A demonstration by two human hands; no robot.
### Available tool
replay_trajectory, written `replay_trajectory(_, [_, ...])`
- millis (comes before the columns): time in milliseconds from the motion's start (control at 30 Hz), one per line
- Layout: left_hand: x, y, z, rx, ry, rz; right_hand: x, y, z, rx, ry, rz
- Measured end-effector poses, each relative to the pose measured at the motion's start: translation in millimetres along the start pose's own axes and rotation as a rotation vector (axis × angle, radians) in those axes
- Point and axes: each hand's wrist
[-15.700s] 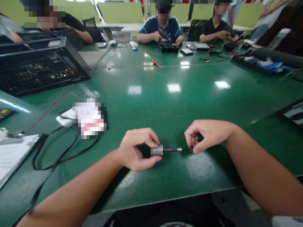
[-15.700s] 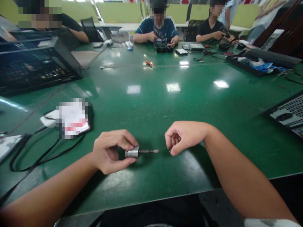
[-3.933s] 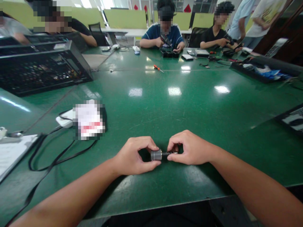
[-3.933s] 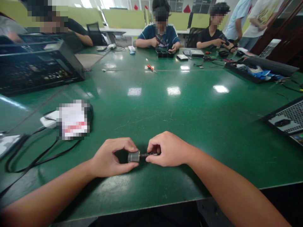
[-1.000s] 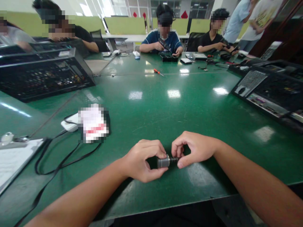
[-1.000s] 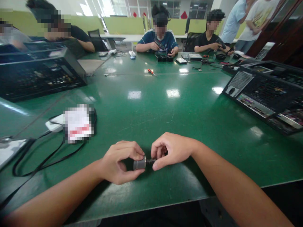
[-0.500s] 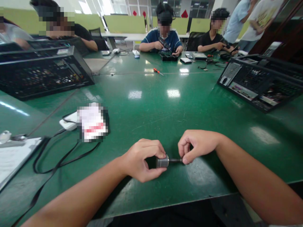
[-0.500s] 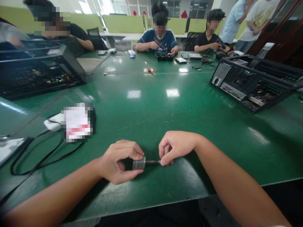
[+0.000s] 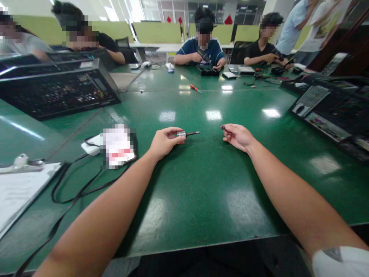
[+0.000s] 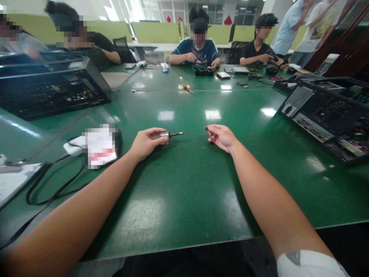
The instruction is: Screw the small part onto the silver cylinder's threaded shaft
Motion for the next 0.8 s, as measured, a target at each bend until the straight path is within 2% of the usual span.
replay_trajectory(133, [-12.3,-5.2,36.2,-0.025,0.020,0.034,-12.6,9.5,37.9,0.100,0.168,-0.047])
replay_trajectory(233, [-18.6,-8.2,51.2,-0.034,0.025,0.081,-25.6,17.8,53.0,0.134,0.217,-0.106])
replay_trajectory(600, [-23.6,-11.5,66.1,-0.053,0.025,0.139,-42.0,24.1,68.7,0.142,0.172,-0.264])
replay_trajectory(800, [-23.0,-12.0,64.0,-0.086,-0.016,0.177,-46.1,21.9,64.5,0.149,0.086,-0.313])
Point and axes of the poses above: each hand's wrist, its own z-axis towards the middle knuckle, its own x-axis out of the back of the hand, y = z × x, and after that the axes turned 10 degrees about z, right-handed
